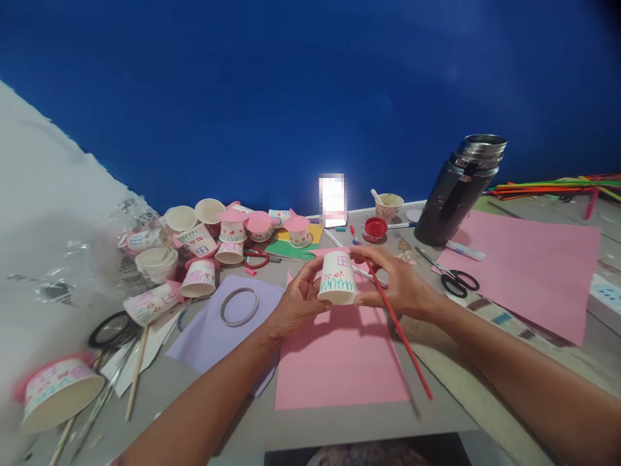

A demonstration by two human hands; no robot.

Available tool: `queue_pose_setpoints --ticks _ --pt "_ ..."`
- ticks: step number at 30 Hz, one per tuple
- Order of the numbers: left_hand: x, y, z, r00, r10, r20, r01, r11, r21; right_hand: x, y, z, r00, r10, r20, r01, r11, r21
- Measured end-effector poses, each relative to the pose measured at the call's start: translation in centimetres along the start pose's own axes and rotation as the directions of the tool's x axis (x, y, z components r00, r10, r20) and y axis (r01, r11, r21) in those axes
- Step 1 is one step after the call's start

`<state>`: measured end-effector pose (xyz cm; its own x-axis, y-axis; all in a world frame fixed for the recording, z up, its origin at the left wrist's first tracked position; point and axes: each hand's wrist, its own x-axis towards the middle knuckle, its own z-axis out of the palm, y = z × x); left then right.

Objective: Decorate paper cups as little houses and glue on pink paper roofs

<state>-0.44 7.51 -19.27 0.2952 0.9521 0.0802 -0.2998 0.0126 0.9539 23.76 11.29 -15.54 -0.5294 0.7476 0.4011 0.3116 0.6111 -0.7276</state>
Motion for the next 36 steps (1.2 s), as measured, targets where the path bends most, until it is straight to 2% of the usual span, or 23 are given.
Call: queue_pose_setpoints --ticks 4,8,11,14,16,18,21,23,25,29,36 --pt "-0.1 0.2 -0.5 0.996 0.048 0.072 -0.059 0.985 0.163 0.0 0.1 -0.2 0.997 -0.058 0.041 0.064 0.982 -0.175" --pt "-0.4 0.7 -0.9 0.991 0.109 0.079 -0.133 0.888 0.440 -0.1 0.7 -0.3 0.992 -0.069 0.103 0.103 0.926 -0.364" --pt "-0.6 0.9 -1.0 0.988 0.109 0.111 -0.154 0.786 0.598 -0.2 1.0 0.0 0.987 -0.061 0.145 0.112 0.921 -0.373" --pt "-0.5 0.7 -1.0 0.986 0.105 0.130 -0.166 0.724 0.669 -0.3 1.0 0.1 0.984 -0.079 0.160 0.128 0.935 -0.331" --pt "-0.4 0.4 -1.2 0.985 0.113 0.130 -0.172 0.719 0.673 -0.2 0.9 -0.2 0.987 -0.095 0.129 0.127 0.956 -0.266" --pt "-0.3 0.1 -1.4 0.985 0.133 0.107 -0.170 0.726 0.667 -0.3 0.6 -0.6 0.994 -0.107 0.034 0.112 0.979 -0.171" --pt "-0.1 -0.4 -1.7 0.987 0.157 0.040 -0.147 0.764 0.629 -0.6 0.1 -1.4 0.988 -0.065 -0.141 0.066 0.998 0.005" --pt "0.0 -0.6 -1.9 0.987 0.159 0.006 -0.133 0.806 0.577 -0.8 -0.3 -1.8 0.981 -0.029 -0.191 0.052 0.991 0.119" --pt "0.1 -0.7 -2.0 0.988 0.152 -0.016 -0.123 0.849 0.514 -1.0 -0.5 -1.9 0.981 -0.028 -0.194 0.062 0.984 0.169" --pt "0.1 -0.9 -2.0 0.990 0.138 -0.039 -0.109 0.901 0.419 -1.2 -0.5 -1.8 0.989 -0.035 -0.144 0.055 0.989 0.134" --pt "0.1 -1.1 -2.1 0.990 0.138 -0.024 -0.116 0.905 0.410 -1.4 -0.1 -1.6 0.995 -0.007 -0.103 0.019 0.993 0.115"
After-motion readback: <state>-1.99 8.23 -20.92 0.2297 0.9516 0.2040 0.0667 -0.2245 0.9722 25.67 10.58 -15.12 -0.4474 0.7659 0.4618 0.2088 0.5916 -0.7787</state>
